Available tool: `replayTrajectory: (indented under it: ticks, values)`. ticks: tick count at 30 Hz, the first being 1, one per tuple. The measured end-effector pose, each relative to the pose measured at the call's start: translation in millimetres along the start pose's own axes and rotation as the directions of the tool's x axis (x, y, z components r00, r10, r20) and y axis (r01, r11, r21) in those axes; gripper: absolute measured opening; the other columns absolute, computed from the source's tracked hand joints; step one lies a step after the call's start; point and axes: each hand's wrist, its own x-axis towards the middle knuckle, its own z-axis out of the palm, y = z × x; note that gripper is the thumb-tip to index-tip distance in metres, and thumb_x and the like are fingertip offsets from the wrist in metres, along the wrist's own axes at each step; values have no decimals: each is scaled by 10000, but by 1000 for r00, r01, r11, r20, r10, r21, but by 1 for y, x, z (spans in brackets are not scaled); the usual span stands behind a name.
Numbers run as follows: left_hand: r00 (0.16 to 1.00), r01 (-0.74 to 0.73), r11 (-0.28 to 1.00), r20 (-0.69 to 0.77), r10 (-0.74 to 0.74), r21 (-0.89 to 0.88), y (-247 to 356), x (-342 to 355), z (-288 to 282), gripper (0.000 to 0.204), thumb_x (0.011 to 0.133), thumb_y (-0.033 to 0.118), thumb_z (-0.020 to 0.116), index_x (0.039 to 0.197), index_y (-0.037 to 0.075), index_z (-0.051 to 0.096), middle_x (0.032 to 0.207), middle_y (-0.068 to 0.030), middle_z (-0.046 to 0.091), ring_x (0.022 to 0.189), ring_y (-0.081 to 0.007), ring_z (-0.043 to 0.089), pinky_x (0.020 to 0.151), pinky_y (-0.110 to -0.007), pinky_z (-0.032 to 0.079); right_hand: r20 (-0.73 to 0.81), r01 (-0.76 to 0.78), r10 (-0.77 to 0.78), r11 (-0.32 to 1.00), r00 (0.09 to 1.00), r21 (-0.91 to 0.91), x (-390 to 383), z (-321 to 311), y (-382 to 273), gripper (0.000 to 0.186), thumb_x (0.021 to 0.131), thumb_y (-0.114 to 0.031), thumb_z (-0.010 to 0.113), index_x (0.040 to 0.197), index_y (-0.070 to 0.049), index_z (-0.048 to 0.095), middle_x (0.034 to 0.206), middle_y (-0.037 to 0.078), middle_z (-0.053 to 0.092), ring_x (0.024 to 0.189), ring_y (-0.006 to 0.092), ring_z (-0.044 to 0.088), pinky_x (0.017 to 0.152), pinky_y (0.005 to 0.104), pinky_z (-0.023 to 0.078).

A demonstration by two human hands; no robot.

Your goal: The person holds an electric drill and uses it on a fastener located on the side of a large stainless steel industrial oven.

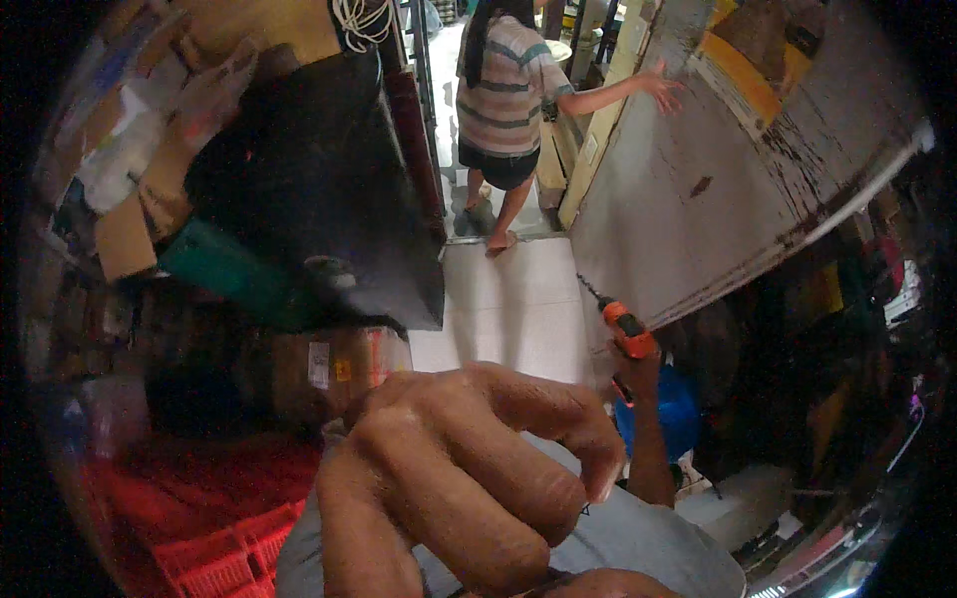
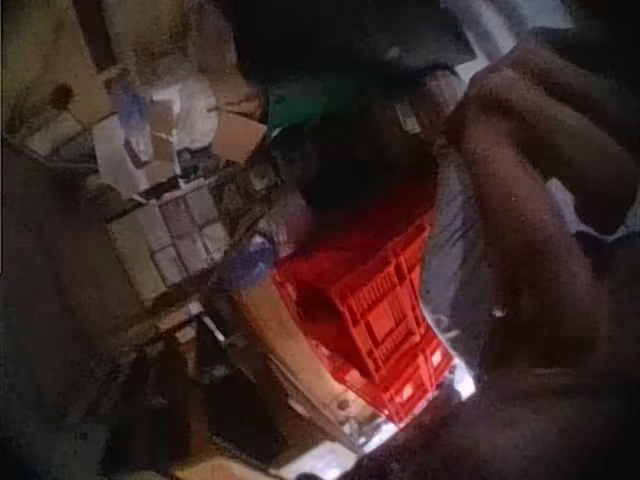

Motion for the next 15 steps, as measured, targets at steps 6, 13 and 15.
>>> replayTrajectory:
  ticks: [6, 13, 15]
  values:
    - [954, 156, 984, 273, -126, -91, -109, -4, -171, 231, 963, 451, 599, 1013, 235, 662, 723, -22, 575, 693, -186, 584, 724, -453, 500, -27, -332, 343, 924, 939, 191, 141, 11, 82, 385, 772, -232, 828, 1042, -37, 634, 815, 29, 662, 688, 169, 617, 632, 323, 507]
    - [994, 75, 975, 94, -56, -207, -277, 4, -268, 377, 938, 488, 620, 1089, 144, 645, 922, -80, 588, 826, -199, 595, 727, -399, 494, -2, -259, 308, 802, 951, 539, 274, 54, 134, 234, 798, -55, 785, 974, -61, 631, 808, 1, 648, 646, 88, 599, 556, 243, 488]
    - [993, 95, 974, 95, -76, -204, -312, 10, -304, 403, 925, 486, 634, 1110, 129, 638, 944, -86, 592, 845, -203, 598, 743, -397, 494, 67, -391, 413, 779, 908, 491, 327, 69, 117, 253, 795, -60, 790, 995, -58, 635, 800, 5, 652, 663, 93, 608, 571, 246, 494]
